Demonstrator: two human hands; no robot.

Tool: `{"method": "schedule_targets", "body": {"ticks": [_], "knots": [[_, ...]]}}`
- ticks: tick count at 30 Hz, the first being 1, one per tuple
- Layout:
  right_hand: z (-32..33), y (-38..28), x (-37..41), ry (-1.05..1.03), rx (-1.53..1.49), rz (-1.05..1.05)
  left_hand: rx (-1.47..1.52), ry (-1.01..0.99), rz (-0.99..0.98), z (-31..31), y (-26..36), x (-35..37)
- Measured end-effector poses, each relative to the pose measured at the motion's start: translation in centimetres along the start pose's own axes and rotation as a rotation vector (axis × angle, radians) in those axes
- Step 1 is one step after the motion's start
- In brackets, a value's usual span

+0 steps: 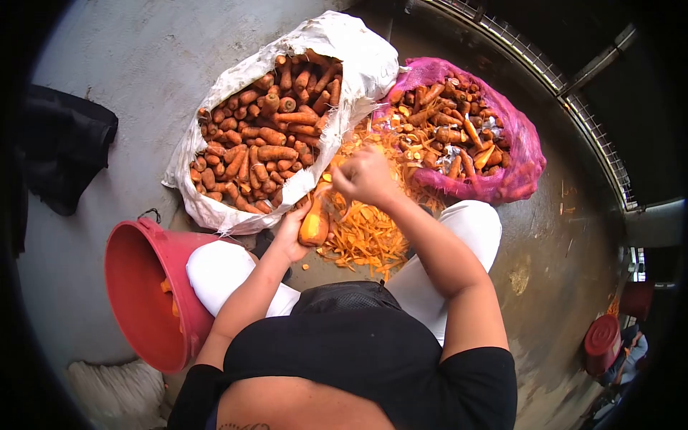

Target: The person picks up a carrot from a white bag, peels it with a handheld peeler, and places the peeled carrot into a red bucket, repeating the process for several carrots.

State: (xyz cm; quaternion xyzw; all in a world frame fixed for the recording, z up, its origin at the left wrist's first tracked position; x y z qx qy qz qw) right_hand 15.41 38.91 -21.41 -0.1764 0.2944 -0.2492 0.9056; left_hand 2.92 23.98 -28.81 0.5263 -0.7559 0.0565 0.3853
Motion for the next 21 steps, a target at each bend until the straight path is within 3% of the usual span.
{"method": "schedule_targets", "body": {"ticks": [3, 6, 21], "knots": [[-0.4, -2.9, 0.5, 0.004, -0.061, 0.18, 0.115, 0.015, 0.039, 0.8, -0.7, -1.5], [-0.4, -3.9, 0.8, -0.012, -0.093, 0.22, 0.105, 0.082, 0.053, -0.8, -0.3, -0.5], [-1.1, -3.1, 1.3, -0.092, -0.154, 0.229, 0.067, -0.084, 0.022, -1.6, -0.6, 0.1]]}}
Point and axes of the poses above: each hand's wrist, its own x-axis away from the middle knuckle, its own z-axis out of the back of the hand, y = z × x, the point moved 3 cm from there along -x, towards the middle knuckle, and after that the axes turned 3 degrees about x, right-handed, at the moved point
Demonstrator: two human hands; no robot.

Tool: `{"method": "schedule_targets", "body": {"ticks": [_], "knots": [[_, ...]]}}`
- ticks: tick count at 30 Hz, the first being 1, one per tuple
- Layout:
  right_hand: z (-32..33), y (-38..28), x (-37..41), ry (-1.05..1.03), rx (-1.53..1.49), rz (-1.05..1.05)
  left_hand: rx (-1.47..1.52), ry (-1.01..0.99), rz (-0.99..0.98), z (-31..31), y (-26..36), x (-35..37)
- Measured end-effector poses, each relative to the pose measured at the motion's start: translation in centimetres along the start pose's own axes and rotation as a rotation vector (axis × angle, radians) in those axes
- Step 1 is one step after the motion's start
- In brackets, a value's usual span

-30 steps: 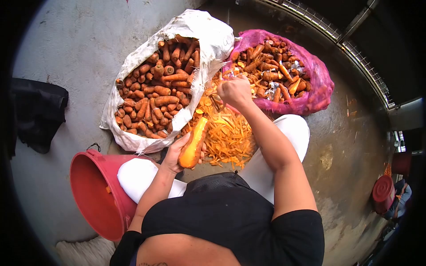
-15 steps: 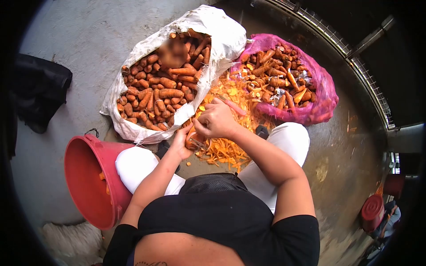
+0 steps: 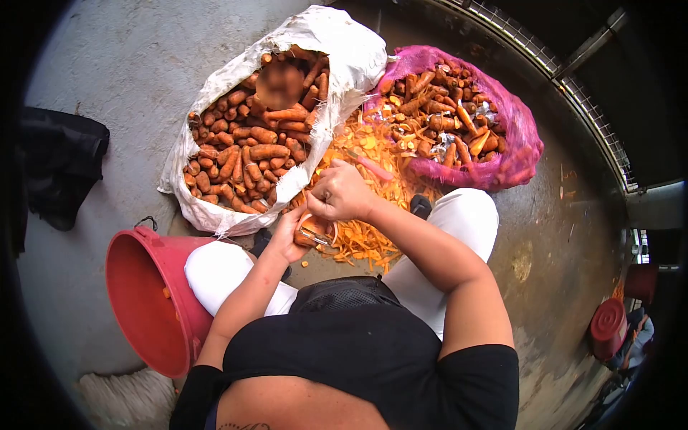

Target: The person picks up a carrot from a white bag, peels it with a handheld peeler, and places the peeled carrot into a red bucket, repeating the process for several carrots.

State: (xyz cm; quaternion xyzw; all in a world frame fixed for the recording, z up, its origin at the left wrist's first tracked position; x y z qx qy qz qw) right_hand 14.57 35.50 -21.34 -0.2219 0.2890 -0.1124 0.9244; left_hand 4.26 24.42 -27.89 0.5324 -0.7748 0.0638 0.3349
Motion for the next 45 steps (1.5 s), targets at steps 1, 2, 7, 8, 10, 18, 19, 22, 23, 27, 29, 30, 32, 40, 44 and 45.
{"method": "schedule_targets", "body": {"ticks": [1, 2, 7, 8, 10, 18, 19, 22, 23, 27, 29, 30, 32, 40, 44, 45], "knots": [[-0.1, 0.1, 0.0, 0.002, -0.018, -0.011, -0.021, -0.029, 0.002, 0.0, 0.1, 0.1], [-0.2, 0.2, 0.0, 0.004, -0.031, -0.015, -0.03, -0.058, -0.016, 0.0, 0.3, 0.1], [-0.6, 0.1, -0.4, 0.083, -0.096, 0.002, -0.066, -0.08, -0.061, -0.7, 1.2, 0.4], [-0.6, 0.1, -0.5, 0.09, -0.1, 0.007, -0.077, -0.066, -0.06, -0.6, 1.3, 0.4], [-0.5, 0.2, -0.6, 0.107, -0.105, 0.016, -0.102, -0.041, -0.058, -0.5, 1.5, 0.4], [2.4, 7.9, 0.6, 0.127, 0.385, -0.258, -0.265, -0.02, 0.04, -1.2, 0.7, 2.8], [2.4, 8.6, 1.0, 0.08, 0.528, -0.254, -0.255, -0.057, 0.046, -1.6, 0.8, 2.9], [2.4, 9.3, 1.7, 0.01, 0.614, -0.535, -0.213, -0.132, 0.032, -2.4, 1.6, 3.1], [2.9, 8.9, 1.3, 0.028, 0.578, -0.589, -0.212, -0.108, 0.012, -2.0, 1.8, 2.6], [3.0, 8.1, 0.4, 0.091, 0.38, -0.618, -0.143, -0.011, -0.032, -0.9, 2.2, 1.4], [2.4, 7.0, 0.1, 0.024, 0.282, -0.54, -0.188, 0.107, -0.103, -0.2, 1.8, 0.6], [1.8, 5.7, -0.1, 0.131, 0.237, -0.366, -0.161, 0.113, -0.138, 0.2, 1.8, 0.2], [1.1, 2.9, -0.5, 0.143, 0.172, -0.15, -0.096, 0.134, -0.099, -0.5, 1.6, 0.0], [0.0, -0.1, -0.5, 0.114, 0.067, 0.011, -0.007, 0.071, 0.006, 0.8, 1.0, -1.1], [-0.5, 0.1, -0.1, 0.115, 0.029, 0.025, -0.009, 0.045, -0.016, 0.6, 0.6, -0.8], [-0.6, 0.2, 0.0, 0.123, 0.015, 0.028, -0.016, 0.043, -0.018, 0.5, 0.5, -0.8]]}}
Point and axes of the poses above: each hand's wrist, its own x-axis away from the middle knuckle, its own z-axis out of the back of the hand, y = z × x, the point moved 3 cm from there along -x, towards the middle knuckle, and after that the axes turned 3 degrees about x, right-handed, at the moved point
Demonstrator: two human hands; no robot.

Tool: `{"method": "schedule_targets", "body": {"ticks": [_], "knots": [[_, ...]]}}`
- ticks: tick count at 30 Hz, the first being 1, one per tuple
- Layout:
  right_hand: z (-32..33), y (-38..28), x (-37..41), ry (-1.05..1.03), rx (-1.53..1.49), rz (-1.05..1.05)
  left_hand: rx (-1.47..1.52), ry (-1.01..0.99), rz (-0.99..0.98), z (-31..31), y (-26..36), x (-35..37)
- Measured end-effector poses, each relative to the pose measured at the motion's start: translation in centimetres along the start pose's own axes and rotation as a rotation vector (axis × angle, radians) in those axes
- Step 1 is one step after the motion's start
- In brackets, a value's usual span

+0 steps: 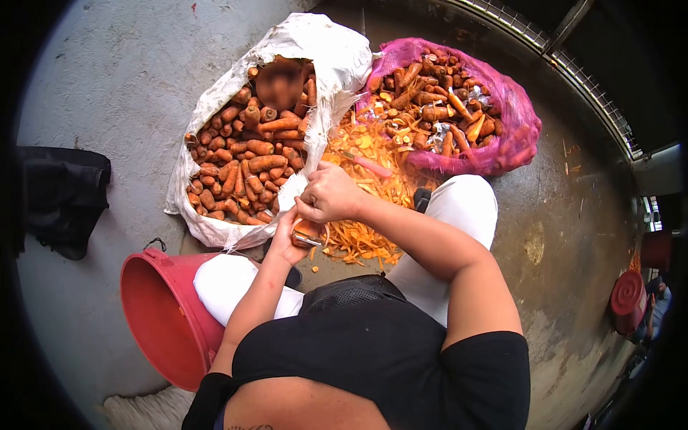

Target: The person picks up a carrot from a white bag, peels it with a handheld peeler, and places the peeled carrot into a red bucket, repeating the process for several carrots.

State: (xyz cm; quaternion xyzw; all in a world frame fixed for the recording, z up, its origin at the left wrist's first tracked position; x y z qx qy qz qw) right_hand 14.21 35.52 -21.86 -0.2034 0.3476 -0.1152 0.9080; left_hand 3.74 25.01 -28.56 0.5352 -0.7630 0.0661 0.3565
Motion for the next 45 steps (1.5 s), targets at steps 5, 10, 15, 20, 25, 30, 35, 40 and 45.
{"method": "schedule_targets", "body": {"ticks": [5, 10, 15, 20, 25, 30, 35, 40, 45], "knots": [[-0.2, 0.4, -0.3, 0.004, 0.006, -0.04, -0.057, 0.014, -0.053, -1.6, 0.3, 0.8], [1.2, 3.3, -0.8, 0.047, 0.165, -0.172, -0.196, -0.056, 0.007, -1.3, 0.6, 2.6], [3.1, 9.1, 0.6, 0.027, 0.59, -0.374, -0.239, -0.113, 0.063, -1.8, 0.6, 4.0], [4.2, 6.5, -0.5, 0.102, 0.461, -0.526, -0.192, -0.029, -0.049, -1.6, 1.1, 3.3], [2.0, 2.9, -0.8, 0.054, 0.131, -0.23, -0.119, 0.037, -0.068, -0.6, 0.8, 1.2], [0.6, -0.5, -0.7, 0.014, 0.032, 0.006, 0.022, 0.141, -0.023, 0.3, 0.4, -0.4], [0.2, 0.0, -0.3, 0.002, 0.003, 0.003, 0.014, 0.073, -0.01, 0.2, 0.1, -0.3], [0.0, -0.1, -0.1, -0.015, -0.024, -0.006, 0.015, 0.095, -0.054, -1.1, -0.4, 0.6], [0.5, 2.5, -0.3, 0.015, 0.077, -0.14, -0.155, 0.042, -0.009, -0.9, -0.5, 2.2]]}}
Point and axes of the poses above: each hand's wrist, its own x-axis away from the middle knuckle, its own z-axis out of the back of the hand, y = z × x, the point moved 3 cm from there along -x, towards the middle knuckle, and after that the axes turned 3 degrees about x, right-handed, at the moved point
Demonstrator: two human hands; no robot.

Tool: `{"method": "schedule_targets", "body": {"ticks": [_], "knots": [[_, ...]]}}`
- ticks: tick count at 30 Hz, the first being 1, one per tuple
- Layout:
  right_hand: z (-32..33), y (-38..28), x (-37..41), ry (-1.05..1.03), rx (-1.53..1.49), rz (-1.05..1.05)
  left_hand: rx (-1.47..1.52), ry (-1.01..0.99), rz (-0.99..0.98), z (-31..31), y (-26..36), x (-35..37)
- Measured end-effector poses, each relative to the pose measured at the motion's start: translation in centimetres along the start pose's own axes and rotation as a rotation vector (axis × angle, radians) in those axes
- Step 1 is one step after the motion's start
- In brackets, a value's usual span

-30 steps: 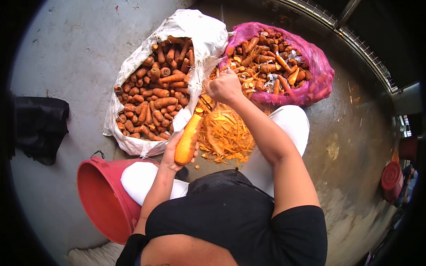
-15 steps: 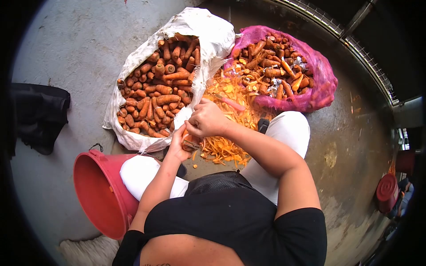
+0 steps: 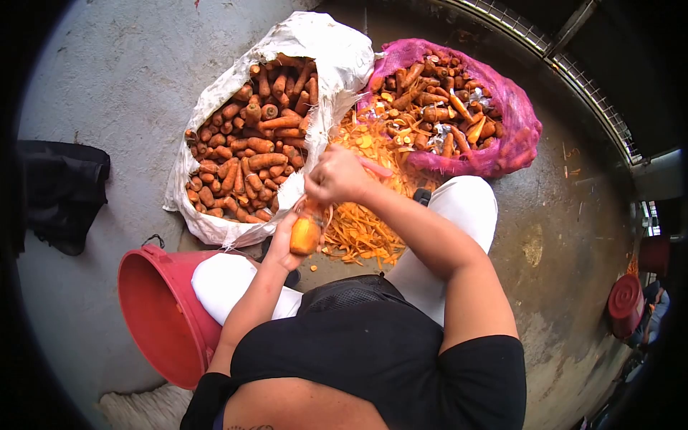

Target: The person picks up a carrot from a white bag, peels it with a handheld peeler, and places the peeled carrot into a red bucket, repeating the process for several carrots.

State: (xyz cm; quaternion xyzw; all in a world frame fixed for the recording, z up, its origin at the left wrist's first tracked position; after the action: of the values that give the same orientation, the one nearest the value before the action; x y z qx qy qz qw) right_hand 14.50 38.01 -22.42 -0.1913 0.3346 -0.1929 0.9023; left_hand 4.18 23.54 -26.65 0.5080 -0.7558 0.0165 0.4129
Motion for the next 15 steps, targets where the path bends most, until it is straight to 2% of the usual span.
{"method": "schedule_targets", "body": {"ticks": [1, 2, 5, 8, 11, 12, 15], "knots": [[0.4, 1.1, -0.2, 0.004, 0.042, -0.045, -0.058, 0.01, 0.022, 0.2, -0.1, 0.4], [0.5, 1.8, -0.3, 0.035, 0.128, 0.005, -0.098, 0.054, -0.014, -0.9, 0.0, 1.0], [1.6, 4.4, -0.5, -0.112, 0.425, -0.147, -0.108, -0.061, 0.039, -0.1, 0.1, 1.0], [2.1, 6.1, 0.2, 0.083, 0.58, -0.237, -0.086, -0.129, 0.023, -0.8, 0.8, 1.9], [2.5, 6.5, -0.1, 0.016, 0.405, -0.522, -0.021, -0.092, -0.055, -1.1, 1.4, 1.8], [2.6, 6.2, -0.4, 0.033, 0.306, -0.515, -0.014, -0.113, -0.049, -0.7, 1.7, 1.4], [2.5, 3.8, -0.8, -0.167, 0.168, -0.475, -0.018, -0.061, -0.074, 0.3, 1.5, 0.1]]}}
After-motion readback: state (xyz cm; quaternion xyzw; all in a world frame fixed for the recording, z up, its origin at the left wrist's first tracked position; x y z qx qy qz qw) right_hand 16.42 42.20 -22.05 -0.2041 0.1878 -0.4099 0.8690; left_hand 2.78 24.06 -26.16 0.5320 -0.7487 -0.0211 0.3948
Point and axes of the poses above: each hand's wrist, its own x-axis away from the middle knuckle, its own z-axis out of the back of the hand, y = z × x, the point moved 3 cm from there along -x, towards the middle knuckle, and after that the axes turned 3 degrees about x, right-handed, at the moved point
